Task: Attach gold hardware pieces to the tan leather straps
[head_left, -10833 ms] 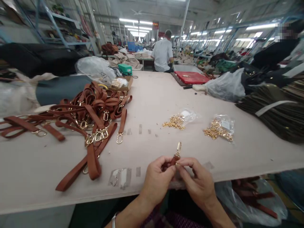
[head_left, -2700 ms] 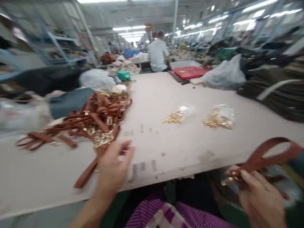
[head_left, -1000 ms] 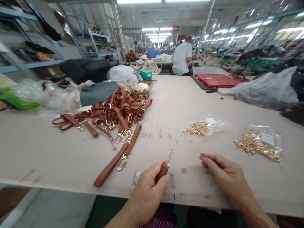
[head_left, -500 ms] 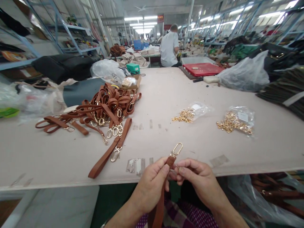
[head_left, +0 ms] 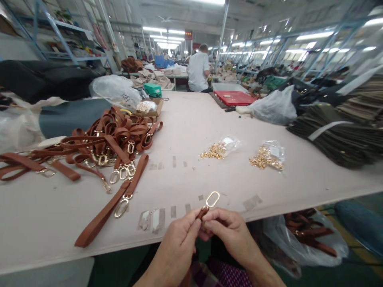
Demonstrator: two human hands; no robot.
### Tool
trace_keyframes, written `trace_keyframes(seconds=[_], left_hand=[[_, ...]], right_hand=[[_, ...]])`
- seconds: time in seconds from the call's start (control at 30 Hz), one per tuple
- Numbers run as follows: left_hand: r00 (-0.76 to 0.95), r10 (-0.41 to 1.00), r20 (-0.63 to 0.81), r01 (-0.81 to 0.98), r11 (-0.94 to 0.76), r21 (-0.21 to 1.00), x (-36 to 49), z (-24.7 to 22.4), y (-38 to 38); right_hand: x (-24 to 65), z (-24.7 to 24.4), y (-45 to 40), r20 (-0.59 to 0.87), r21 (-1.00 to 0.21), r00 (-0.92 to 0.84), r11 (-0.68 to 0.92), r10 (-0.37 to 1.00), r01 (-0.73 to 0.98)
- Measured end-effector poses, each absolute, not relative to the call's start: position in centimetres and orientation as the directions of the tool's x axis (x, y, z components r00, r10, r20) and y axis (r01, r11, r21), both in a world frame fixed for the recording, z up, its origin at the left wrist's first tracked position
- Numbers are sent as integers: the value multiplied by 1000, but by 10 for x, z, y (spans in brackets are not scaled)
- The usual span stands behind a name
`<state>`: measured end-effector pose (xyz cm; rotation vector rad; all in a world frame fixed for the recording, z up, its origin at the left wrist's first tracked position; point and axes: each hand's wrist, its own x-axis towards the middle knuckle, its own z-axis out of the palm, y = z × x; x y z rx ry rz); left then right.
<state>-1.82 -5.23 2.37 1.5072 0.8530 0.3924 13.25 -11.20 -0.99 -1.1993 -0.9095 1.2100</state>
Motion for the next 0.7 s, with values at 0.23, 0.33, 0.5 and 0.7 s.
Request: trace_keyframes(seconds=[0.23,0.33,0.5,0.7], left_hand=[[640,737,-217,285,35,958,-13,6,-54],[602,768,-219,273,60,960,-9,7,-56],[654,713,-253,248,114,962,-1,19,-57],[676,683,-276,224,166,960,2,17,-56]], right_hand=[[125,-9,-112,-30,-952,224,41,974,-303],[127,-6,-114,-36,-960,242,34,970,-277],[134,-5,-121,-36,-990,268,2,963,-141],[142,-11,-124,-49,-998,311,-37,949,-45]])
